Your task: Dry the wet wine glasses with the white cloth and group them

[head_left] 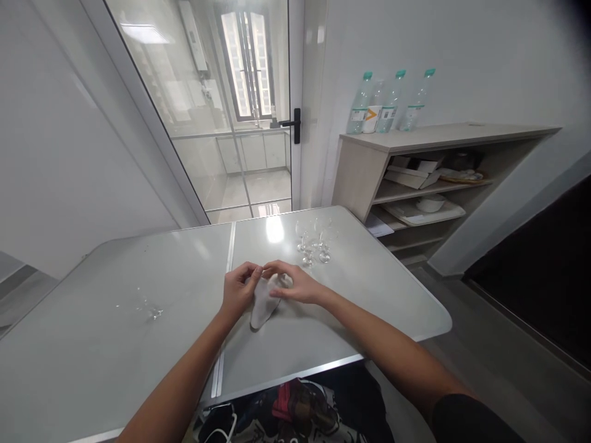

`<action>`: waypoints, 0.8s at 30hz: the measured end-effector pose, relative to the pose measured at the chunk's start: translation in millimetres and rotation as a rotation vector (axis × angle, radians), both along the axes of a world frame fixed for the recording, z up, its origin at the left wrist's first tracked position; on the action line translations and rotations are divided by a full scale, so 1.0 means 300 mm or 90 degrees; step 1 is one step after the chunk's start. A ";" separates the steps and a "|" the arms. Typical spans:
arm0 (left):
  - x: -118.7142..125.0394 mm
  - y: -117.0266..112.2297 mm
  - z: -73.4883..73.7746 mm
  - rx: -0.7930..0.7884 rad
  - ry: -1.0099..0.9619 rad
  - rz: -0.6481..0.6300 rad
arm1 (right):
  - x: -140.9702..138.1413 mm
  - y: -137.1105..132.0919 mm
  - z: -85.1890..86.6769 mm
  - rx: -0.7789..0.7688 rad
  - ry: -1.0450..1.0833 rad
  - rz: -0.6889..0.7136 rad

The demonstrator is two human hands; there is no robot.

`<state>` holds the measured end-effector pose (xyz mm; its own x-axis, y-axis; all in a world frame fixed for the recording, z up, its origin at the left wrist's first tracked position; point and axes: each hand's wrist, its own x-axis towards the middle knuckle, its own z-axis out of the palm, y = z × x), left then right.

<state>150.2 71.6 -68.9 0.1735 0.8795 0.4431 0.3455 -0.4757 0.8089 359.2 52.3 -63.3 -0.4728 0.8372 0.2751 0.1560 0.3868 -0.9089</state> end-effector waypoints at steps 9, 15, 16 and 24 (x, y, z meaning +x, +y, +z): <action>-0.037 0.051 0.006 -0.103 -0.111 -0.023 | 0.018 0.025 -0.031 -0.108 0.094 0.078; -0.061 0.070 0.022 -0.002 0.022 0.058 | 0.028 0.025 -0.019 -0.310 0.237 0.040; -0.066 0.072 0.025 0.027 0.059 0.084 | 0.027 0.026 -0.020 -0.328 0.248 0.042; -0.110 0.117 0.006 0.085 0.277 0.167 | 0.016 0.036 -0.024 -0.426 0.352 -0.033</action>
